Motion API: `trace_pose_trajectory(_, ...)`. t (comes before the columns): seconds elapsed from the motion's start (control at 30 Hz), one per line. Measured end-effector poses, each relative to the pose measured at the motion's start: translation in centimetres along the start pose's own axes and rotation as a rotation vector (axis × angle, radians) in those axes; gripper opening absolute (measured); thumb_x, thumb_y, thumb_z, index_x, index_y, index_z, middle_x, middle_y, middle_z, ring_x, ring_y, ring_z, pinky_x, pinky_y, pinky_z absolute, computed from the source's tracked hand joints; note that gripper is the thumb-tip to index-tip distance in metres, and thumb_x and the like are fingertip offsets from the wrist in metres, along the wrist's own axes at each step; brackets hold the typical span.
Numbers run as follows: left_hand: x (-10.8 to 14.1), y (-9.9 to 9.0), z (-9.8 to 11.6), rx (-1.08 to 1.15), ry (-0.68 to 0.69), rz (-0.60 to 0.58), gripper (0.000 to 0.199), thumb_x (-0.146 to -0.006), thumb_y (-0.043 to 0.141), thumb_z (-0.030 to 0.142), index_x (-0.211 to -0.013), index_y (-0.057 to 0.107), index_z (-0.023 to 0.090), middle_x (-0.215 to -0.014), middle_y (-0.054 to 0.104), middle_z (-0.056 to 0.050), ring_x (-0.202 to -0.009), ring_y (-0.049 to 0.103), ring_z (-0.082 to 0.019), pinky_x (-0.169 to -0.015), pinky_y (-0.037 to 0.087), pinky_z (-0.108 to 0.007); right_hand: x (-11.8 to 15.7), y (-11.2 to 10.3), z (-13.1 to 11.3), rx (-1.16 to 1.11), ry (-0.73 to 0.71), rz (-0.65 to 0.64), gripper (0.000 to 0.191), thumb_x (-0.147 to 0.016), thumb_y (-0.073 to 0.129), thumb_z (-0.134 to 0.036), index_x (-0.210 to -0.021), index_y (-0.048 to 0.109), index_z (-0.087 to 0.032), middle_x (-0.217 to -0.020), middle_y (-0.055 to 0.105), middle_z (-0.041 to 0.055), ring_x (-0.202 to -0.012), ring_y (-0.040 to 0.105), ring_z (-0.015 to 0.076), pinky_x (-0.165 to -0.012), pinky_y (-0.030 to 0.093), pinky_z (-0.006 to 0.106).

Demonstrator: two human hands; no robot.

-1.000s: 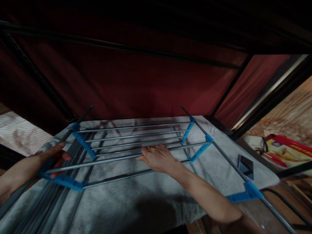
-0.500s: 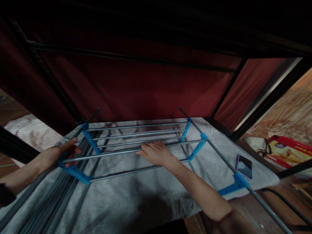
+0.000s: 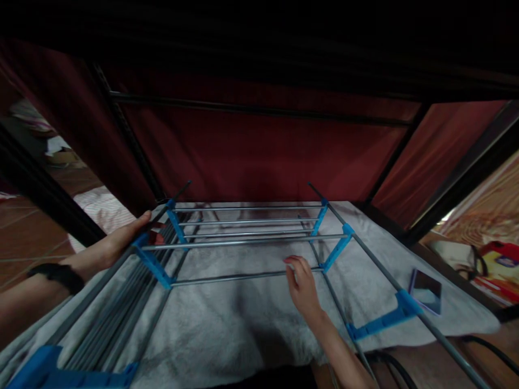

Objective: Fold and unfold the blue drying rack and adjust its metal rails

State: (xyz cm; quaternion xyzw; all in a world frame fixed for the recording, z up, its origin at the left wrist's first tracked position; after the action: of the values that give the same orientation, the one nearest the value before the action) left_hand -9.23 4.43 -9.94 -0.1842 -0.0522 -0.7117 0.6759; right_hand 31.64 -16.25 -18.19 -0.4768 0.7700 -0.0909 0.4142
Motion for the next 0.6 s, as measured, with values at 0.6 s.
trace_pose_trajectory(0.6,-1.1,0.3,-0.5,-0.113,-0.001,-0.010,0.053,-0.086,0.057,0.065,-0.100,0.062,0.014,-0.051,0.055,-0.001,-0.042,0.056,-0.019,-0.039,0.043,-0.027,0.9,-7.6,18.9,-0.295,0.631,0.467,0.047,-0.066,0.067,-0.047,-0.106,0.057,-0.023,-0.101,0.062,0.0022,-0.097,0.060,0.0238,-0.097,0.046,0.045)
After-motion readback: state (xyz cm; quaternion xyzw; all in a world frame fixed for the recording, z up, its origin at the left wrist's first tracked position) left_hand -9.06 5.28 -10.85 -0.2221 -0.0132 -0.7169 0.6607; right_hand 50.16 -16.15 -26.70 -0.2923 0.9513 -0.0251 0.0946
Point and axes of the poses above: each hand's wrist, its own x-axis away from the middle knuckle, its own y-axis out of the palm, z = x × y, the point moved 6 cm from there along -x, towards the middle knuckle
